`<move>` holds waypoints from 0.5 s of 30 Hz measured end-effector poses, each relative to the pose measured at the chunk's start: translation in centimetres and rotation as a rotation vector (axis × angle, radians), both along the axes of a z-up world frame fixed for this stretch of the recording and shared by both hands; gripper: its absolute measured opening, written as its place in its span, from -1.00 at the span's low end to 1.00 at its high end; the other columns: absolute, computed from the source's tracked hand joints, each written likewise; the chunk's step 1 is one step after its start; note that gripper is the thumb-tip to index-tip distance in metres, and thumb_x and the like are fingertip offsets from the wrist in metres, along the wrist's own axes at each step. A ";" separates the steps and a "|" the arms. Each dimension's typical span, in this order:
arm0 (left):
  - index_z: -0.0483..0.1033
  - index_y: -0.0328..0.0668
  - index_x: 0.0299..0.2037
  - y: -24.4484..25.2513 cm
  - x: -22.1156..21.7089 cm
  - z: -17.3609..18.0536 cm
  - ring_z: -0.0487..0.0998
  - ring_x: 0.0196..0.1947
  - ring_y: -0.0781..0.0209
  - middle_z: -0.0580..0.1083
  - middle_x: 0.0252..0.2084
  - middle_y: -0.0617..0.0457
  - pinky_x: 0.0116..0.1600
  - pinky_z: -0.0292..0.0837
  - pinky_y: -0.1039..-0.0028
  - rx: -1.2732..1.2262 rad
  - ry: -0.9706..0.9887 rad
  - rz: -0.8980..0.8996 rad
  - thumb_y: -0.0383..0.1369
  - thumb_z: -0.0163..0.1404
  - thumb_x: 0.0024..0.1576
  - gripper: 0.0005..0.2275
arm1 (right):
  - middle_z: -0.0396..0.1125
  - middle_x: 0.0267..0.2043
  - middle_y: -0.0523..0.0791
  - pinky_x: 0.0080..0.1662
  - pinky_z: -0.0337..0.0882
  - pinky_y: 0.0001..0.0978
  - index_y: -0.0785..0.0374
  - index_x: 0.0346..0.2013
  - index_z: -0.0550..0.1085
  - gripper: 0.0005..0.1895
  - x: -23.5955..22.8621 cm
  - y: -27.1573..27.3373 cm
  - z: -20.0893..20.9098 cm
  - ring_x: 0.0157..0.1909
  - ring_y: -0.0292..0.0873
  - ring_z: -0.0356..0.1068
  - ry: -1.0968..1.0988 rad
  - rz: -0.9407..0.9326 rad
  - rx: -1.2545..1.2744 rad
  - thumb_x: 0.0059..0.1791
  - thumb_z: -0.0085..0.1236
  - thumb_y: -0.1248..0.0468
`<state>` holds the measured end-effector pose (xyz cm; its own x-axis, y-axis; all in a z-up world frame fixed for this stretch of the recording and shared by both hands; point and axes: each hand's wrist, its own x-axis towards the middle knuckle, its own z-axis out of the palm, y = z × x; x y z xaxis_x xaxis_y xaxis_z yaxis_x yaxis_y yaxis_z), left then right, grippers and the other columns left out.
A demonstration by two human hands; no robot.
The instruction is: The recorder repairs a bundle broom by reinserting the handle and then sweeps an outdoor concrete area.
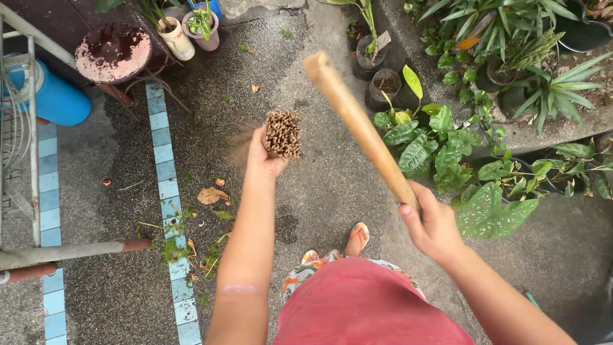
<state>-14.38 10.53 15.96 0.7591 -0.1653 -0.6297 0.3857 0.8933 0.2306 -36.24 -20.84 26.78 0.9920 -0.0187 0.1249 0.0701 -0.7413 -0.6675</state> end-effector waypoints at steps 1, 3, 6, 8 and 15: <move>0.43 -0.27 0.13 -0.6 -0.5 0.8 0.60 -0.02 0.03 0.53 0.02 -0.18 -0.02 0.67 0.21 0.001 -0.003 -0.001 -0.25 -0.01 0.17 -0.63 | 0.47 -0.39 -0.01 -0.31 0.49 -0.21 0.17 0.22 0.34 -0.53 0.2 0.8 -0.5 -0.41 -0.05 0.53 -0.003 -0.001 0.001 0.07 0.03 0.05; 0.42 -0.33 0.15 -2.1 -1.6 2.2 0.57 -0.04 0.09 0.48 0.01 -0.17 -0.08 0.68 0.34 -0.040 0.125 0.050 -0.21 0.00 0.25 -0.62 | 0.48 -0.39 0.07 -0.30 0.50 -0.04 0.20 0.20 0.33 -0.46 0.5 2.4 -1.5 -0.34 0.18 0.52 0.123 0.102 -0.127 0.01 0.13 0.03; 0.42 -0.34 0.09 -3.1 -1.9 -5.6 0.56 -0.08 0.12 0.44 -0.06 -0.15 -0.09 0.68 0.36 -0.082 0.192 0.065 -0.22 0.02 0.30 -0.68 | 0.49 -0.42 0.05 -0.26 0.49 0.04 0.05 0.17 0.37 -0.53 1.3 3.7 0.9 -0.34 0.19 0.53 0.302 0.176 -0.290 0.03 0.10 -0.03; 0.46 -0.31 0.04 -3.5 -2.6 -6.5 0.58 -0.13 0.12 0.48 -0.10 -0.12 -0.12 0.67 0.36 -0.134 0.183 0.059 -0.24 0.02 0.27 -0.72 | 0.49 -0.43 0.05 -0.28 0.50 0.02 0.06 0.16 0.36 -0.53 0.3 3.0 -0.1 -0.37 0.17 0.54 0.241 0.126 -0.191 0.01 0.09 -0.01; 0.52 -0.35 0.00 -5.9 -4.9 -8.0 0.64 -0.15 0.11 0.56 -0.10 -0.10 -0.13 0.68 0.39 -0.164 0.226 0.037 -0.26 0.04 0.30 -0.73 | 0.48 -0.44 0.06 -0.27 0.48 0.05 0.04 0.18 0.36 -0.54 -0.1 1.6 -2.6 -0.35 0.20 0.51 0.310 0.093 -0.288 0.05 0.10 -0.02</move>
<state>-19.28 4.62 7.92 0.6097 -0.2534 -0.7510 0.3770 0.9262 -0.0063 -36.33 -19.24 24.19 0.9793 0.0643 -0.1917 -0.0260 -0.9003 -0.4346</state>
